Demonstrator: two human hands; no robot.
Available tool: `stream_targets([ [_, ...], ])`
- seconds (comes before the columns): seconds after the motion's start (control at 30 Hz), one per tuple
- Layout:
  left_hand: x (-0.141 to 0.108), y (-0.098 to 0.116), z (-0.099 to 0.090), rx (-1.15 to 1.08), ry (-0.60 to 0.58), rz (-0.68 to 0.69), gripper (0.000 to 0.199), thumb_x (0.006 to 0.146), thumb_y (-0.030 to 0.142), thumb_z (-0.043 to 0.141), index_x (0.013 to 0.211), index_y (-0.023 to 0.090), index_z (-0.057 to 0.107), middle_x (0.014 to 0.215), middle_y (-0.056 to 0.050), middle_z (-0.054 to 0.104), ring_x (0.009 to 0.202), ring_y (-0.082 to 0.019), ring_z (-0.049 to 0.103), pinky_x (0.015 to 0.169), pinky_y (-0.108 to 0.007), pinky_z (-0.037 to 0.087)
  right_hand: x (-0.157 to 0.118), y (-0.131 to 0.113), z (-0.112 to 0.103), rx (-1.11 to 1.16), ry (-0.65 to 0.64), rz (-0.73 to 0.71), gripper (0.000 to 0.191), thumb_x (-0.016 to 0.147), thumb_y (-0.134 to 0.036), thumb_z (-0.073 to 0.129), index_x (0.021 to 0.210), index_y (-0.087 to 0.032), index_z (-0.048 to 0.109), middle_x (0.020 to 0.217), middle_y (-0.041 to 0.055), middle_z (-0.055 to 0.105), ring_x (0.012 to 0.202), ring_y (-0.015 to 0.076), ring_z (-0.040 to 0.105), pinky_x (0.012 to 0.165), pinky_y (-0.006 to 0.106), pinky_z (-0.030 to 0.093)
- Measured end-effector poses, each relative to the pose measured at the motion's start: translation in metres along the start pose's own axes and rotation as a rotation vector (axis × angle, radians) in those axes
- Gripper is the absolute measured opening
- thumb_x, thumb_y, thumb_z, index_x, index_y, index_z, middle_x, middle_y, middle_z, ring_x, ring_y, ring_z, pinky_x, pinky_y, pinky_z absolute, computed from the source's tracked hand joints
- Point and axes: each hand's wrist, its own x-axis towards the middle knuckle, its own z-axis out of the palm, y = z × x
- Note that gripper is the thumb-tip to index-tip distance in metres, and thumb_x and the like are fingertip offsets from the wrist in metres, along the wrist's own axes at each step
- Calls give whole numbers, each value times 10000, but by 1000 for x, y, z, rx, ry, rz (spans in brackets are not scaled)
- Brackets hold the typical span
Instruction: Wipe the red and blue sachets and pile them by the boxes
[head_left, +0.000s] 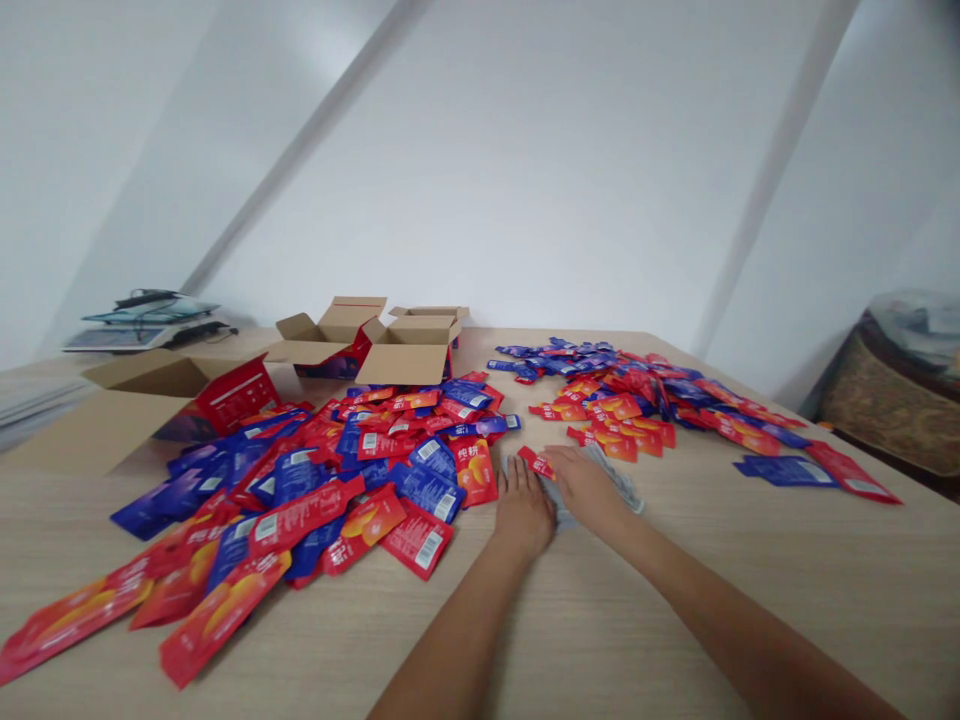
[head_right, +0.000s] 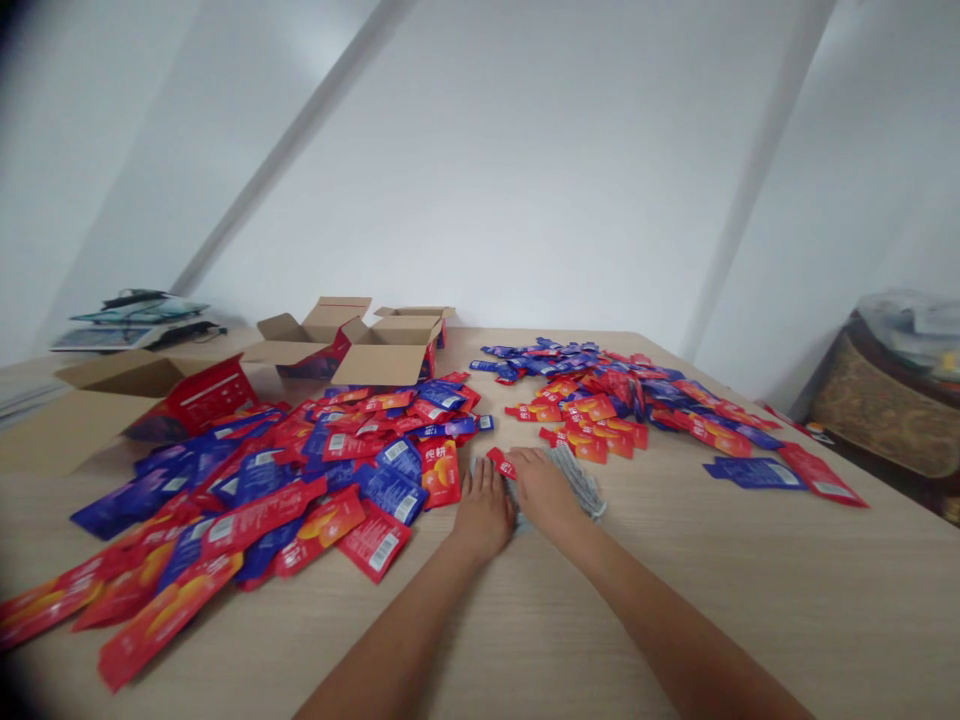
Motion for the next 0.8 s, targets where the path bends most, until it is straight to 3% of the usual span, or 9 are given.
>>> stream_targets([
  [0.23, 0, -1, 5, -35, 4, 4, 611, 901, 361, 311, 1404, 13, 321, 1485, -206, 262, 1388, -332, 169, 1107, -502, 160, -3, 5, 30, -173, -211, 21, 527, 847, -92, 344, 1345, -208, 473, 1418, 77, 447, 1276, 240, 394, 967, 406, 387],
  [0.43, 0, 0, 3, -37, -1, -7, 604, 911, 369, 289, 1403, 22, 330, 1478, -201, 287, 1388, -323, 176, 1111, -495, 152, 18, -3, 28, -316, -186, 120, 411, 899, -185, 354, 1257, -207, 553, 1302, 127, 547, 1132, 318, 477, 832, 460, 424],
  [0.6, 0, 1, 2, 1, 17, -6, 588, 912, 337, 297, 1415, 32, 310, 1467, -198, 314, 1382, -317, 199, 1109, -490, 168, 38, 1, 25, -247, -211, 48, 395, 944, -290, 316, 1098, -145, 650, 1137, 160, 637, 1126, 268, 493, 943, 424, 354],
  [0.8, 2, -1, 4, -5, 8, -17, 576, 917, 334, 278, 1393, 17, 350, 1467, -197, 313, 1385, -313, 193, 1111, -486, 172, 11, 8, 28, -244, -169, 30, 386, 944, -289, 329, 1192, -172, 601, 1197, 133, 615, 1134, 249, 486, 963, 385, 342],
])
